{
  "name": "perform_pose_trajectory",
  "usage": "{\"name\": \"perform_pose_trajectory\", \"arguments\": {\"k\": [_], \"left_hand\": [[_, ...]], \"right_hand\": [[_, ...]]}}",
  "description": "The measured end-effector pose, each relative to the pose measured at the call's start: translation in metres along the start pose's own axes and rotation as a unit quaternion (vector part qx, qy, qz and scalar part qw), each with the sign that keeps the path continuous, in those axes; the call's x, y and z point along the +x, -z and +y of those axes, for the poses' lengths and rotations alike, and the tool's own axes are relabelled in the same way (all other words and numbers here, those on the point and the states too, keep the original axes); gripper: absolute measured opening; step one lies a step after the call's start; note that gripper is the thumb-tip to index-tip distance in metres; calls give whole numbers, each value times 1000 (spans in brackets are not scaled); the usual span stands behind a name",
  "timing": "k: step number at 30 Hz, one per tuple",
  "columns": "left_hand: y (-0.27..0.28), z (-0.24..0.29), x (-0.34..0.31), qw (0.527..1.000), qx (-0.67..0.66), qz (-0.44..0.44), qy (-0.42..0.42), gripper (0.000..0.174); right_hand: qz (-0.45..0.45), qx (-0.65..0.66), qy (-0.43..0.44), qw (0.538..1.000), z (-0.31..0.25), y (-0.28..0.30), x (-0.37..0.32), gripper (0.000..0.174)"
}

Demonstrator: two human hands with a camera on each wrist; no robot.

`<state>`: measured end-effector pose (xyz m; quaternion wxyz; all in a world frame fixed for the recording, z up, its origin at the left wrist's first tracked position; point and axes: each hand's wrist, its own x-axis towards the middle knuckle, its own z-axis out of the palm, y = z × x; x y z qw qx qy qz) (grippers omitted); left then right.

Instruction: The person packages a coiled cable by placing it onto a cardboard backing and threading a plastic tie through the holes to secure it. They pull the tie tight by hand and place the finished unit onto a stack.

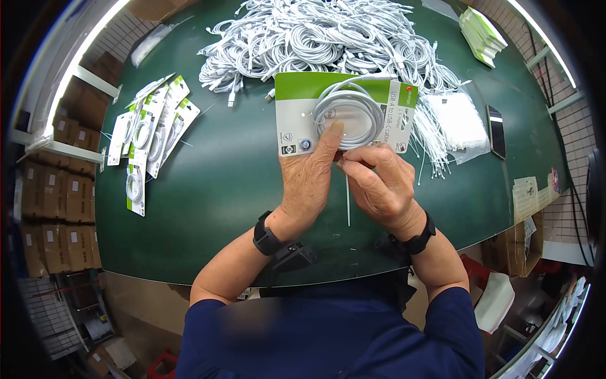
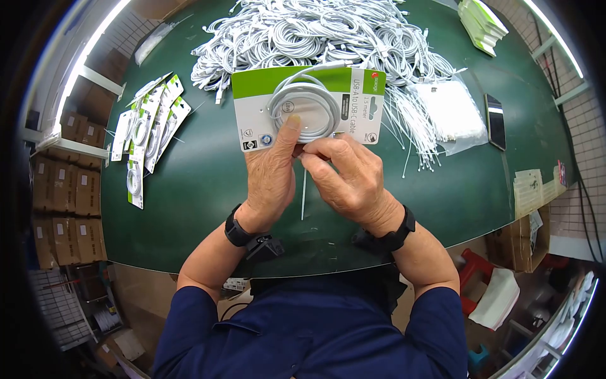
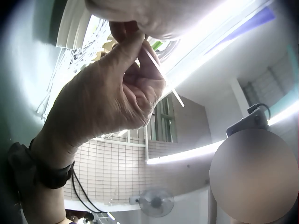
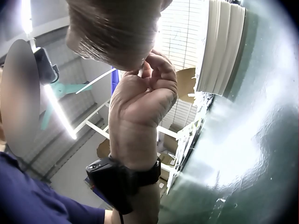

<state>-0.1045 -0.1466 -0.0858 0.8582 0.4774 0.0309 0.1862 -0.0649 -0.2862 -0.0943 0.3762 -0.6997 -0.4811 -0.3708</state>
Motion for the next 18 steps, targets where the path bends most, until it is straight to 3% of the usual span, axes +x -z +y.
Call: {"name": "perform_pose_trajectory", "arguments": {"k": [18], "left_hand": [[-2, 5, -5, 999, -13, -26, 14, 32]], "right_hand": [[-4, -6, 18, 1000, 1, 3, -4, 26]]}}
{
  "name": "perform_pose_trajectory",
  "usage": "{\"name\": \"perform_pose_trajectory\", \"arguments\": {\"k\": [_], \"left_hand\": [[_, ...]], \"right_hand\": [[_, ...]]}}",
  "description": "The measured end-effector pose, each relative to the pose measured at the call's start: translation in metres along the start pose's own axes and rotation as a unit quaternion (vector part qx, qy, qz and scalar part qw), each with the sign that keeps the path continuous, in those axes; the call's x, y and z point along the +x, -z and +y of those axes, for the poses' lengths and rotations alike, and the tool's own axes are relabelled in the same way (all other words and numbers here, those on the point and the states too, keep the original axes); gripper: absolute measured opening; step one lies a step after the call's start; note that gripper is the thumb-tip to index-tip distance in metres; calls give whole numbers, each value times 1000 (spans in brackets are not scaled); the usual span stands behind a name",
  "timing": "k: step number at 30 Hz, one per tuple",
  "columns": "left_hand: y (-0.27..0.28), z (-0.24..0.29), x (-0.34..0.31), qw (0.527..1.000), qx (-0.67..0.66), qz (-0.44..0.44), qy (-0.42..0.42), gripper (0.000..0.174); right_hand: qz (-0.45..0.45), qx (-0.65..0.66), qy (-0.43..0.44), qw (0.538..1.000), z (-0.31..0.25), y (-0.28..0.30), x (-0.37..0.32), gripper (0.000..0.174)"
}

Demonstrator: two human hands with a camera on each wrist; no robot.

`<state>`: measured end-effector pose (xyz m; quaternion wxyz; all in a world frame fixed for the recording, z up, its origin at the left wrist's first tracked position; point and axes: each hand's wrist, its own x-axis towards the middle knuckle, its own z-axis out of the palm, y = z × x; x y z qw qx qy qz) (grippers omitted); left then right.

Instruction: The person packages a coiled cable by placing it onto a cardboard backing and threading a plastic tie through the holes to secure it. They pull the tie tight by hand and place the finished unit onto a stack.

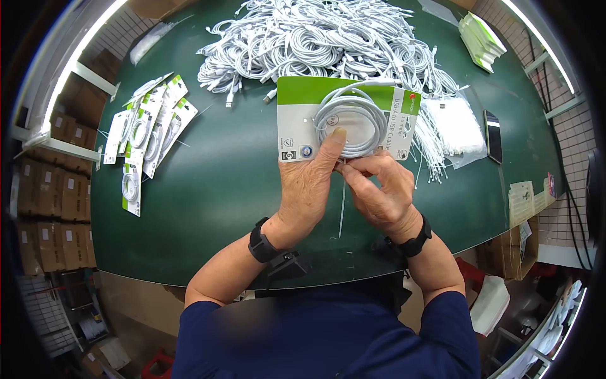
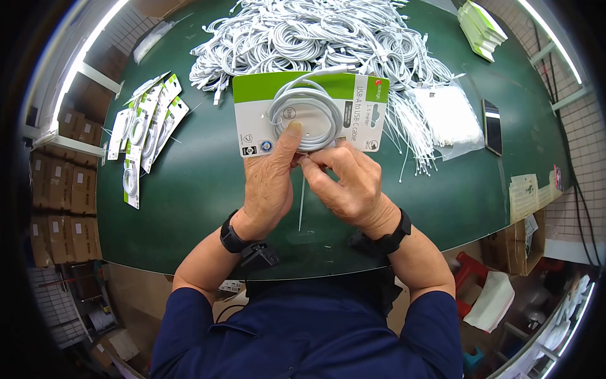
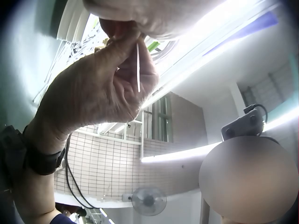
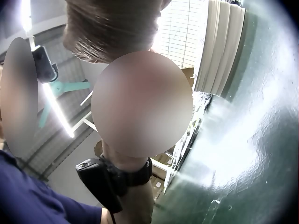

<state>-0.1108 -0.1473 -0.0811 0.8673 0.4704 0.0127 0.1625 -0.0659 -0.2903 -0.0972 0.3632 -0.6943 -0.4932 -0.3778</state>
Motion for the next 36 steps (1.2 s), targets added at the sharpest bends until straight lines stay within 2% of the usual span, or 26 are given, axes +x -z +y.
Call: {"name": "perform_pose_trajectory", "arguments": {"k": [14, 20, 36], "left_hand": [[-2, -1, -1, 999, -12, 19, 25, 32], [-1, 0, -1, 1000, -8, 22, 21, 30], [1, -2, 0, 999, -8, 30, 33, 32]], "right_hand": [[-23, 13, -21, 999, -2, 4, -2, 31], [0, -7, 3, 1000, 3, -4, -2, 26], [-13, 29, -7, 999, 5, 0, -3, 27]]}}
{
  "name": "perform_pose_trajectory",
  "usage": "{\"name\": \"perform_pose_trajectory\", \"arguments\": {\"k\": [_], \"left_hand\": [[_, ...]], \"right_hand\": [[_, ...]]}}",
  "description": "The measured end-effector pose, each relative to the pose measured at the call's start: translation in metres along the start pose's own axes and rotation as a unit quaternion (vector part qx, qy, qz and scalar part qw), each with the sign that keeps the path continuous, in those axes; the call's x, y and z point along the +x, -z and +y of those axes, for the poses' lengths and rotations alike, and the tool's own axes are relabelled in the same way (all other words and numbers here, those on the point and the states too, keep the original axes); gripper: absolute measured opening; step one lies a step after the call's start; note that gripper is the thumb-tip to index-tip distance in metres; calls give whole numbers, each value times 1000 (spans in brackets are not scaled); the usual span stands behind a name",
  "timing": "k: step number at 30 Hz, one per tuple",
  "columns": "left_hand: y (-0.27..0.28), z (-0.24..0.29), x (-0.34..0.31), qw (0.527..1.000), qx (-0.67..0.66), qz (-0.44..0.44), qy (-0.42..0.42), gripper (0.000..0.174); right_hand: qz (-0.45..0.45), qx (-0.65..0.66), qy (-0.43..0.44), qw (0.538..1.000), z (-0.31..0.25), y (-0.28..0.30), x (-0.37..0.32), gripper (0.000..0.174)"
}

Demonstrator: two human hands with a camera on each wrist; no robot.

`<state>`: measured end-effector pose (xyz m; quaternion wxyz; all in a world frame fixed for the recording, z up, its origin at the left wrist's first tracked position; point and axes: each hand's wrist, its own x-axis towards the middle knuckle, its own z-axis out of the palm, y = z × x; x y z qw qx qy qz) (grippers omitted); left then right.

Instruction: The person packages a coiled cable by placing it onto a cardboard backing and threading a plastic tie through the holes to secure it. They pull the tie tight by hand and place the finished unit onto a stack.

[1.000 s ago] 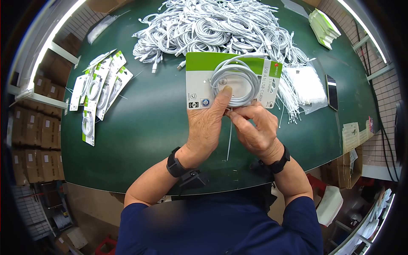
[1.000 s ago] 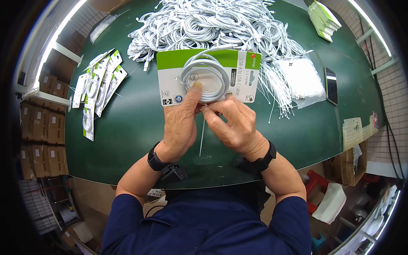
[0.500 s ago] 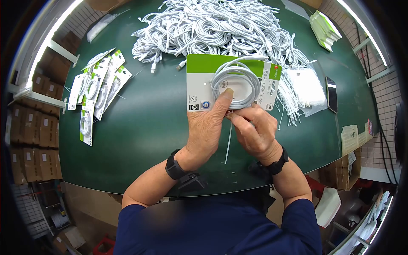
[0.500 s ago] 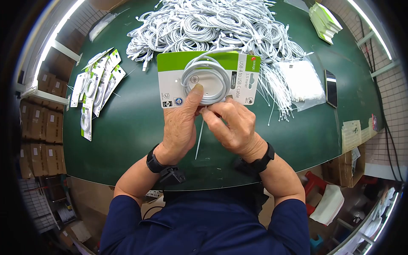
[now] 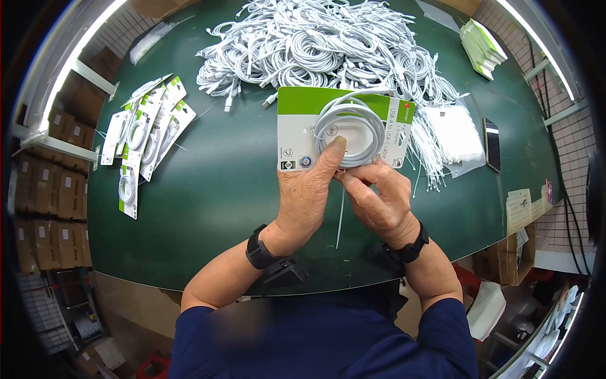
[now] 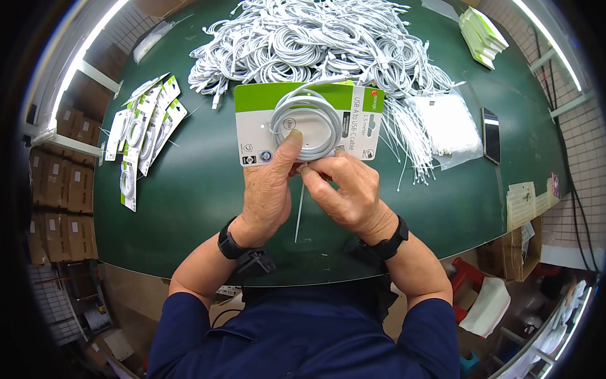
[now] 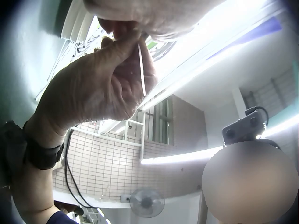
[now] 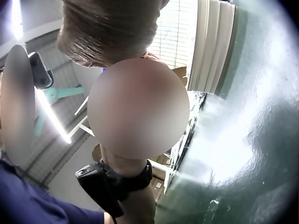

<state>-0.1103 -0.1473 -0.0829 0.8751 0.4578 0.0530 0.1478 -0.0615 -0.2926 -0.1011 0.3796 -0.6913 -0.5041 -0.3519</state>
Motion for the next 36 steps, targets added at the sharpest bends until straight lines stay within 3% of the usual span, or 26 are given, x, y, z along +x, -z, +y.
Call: {"name": "perform_pose_trajectory", "arguments": {"k": [16, 36], "left_hand": [[-1, 0, 1, 1000, 6, 14, 7, 32], [2, 0, 7, 995, 83, -5, -50, 24]], "right_hand": [[-1, 7, -24, 1000, 1, -3, -1, 25], [12, 4, -44, 999, -10, 0, 2, 27]]}}
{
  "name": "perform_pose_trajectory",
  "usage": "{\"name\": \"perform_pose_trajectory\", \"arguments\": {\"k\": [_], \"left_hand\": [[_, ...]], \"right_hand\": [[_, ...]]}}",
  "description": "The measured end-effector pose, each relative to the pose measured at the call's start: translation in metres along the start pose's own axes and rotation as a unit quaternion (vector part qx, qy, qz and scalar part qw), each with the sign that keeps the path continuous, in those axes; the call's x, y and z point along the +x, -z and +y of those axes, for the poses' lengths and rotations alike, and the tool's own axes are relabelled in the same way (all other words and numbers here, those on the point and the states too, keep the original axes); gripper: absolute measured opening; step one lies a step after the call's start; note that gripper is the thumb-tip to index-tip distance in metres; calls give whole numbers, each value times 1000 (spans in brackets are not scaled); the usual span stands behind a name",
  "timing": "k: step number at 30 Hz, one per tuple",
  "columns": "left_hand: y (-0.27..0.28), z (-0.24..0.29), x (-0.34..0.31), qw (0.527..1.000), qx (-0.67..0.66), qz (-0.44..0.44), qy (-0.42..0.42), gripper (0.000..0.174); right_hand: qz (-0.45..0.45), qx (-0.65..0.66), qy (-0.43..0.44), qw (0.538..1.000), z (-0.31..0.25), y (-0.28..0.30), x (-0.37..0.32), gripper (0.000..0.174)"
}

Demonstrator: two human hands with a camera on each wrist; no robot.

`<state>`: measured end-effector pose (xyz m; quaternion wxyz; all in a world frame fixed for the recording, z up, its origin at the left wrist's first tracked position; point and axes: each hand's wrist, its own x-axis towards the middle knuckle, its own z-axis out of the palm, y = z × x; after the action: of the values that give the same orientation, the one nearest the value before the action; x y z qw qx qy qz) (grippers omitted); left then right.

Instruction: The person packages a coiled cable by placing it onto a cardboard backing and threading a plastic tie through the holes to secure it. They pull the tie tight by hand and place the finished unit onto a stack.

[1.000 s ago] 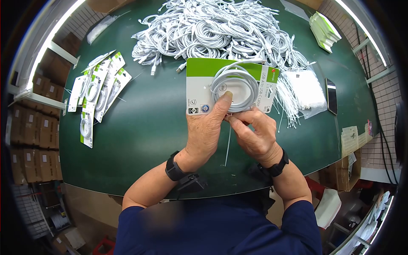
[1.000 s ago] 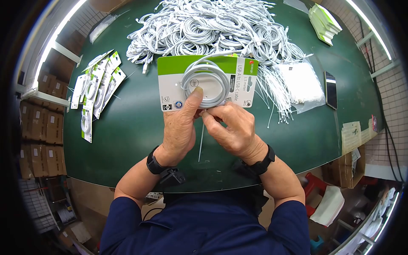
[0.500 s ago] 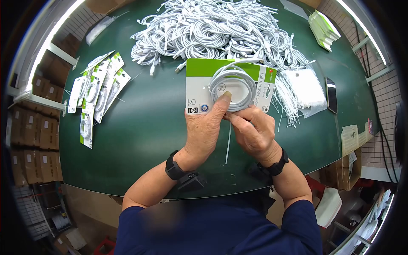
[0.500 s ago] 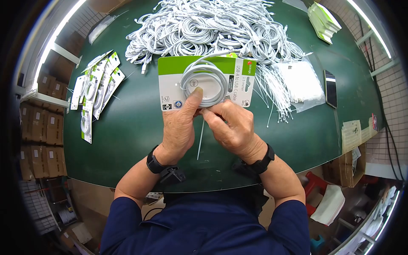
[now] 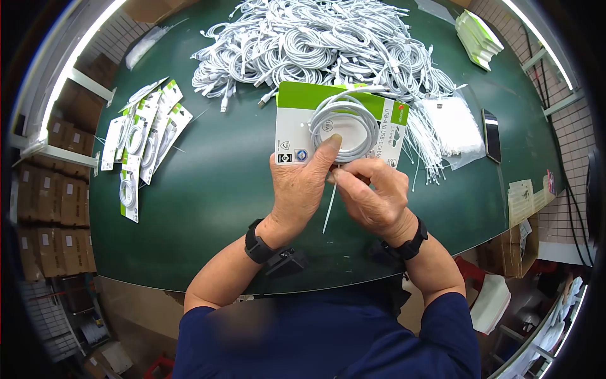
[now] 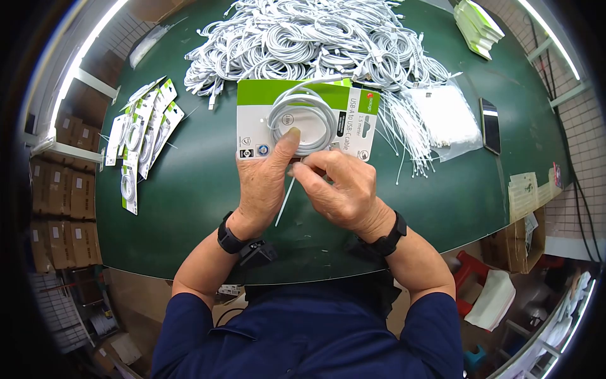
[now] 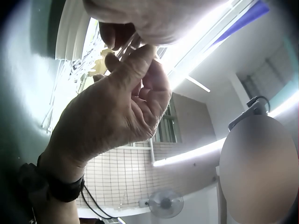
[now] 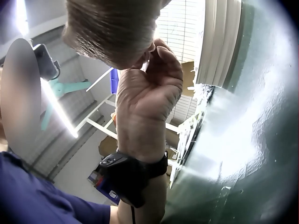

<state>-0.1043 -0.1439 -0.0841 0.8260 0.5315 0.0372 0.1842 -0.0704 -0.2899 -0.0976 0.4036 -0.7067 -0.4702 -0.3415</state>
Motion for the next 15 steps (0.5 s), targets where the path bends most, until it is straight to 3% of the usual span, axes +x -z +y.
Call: {"name": "perform_pose_trajectory", "arguments": {"k": [5, 12, 15], "left_hand": [[2, 0, 0, 1000, 16, -11, 2, 22], [-2, -2, -2, 1000, 12, -7, 15, 19], [-3, -2, -2, 999, 25, -6, 22, 18]], "right_hand": [[33, 8, 29, 999, 1, -1, 1, 33], [81, 71, -68, 992, 4, 3, 9, 23], [77, 23, -59, 995, 7, 6, 15, 24]]}}
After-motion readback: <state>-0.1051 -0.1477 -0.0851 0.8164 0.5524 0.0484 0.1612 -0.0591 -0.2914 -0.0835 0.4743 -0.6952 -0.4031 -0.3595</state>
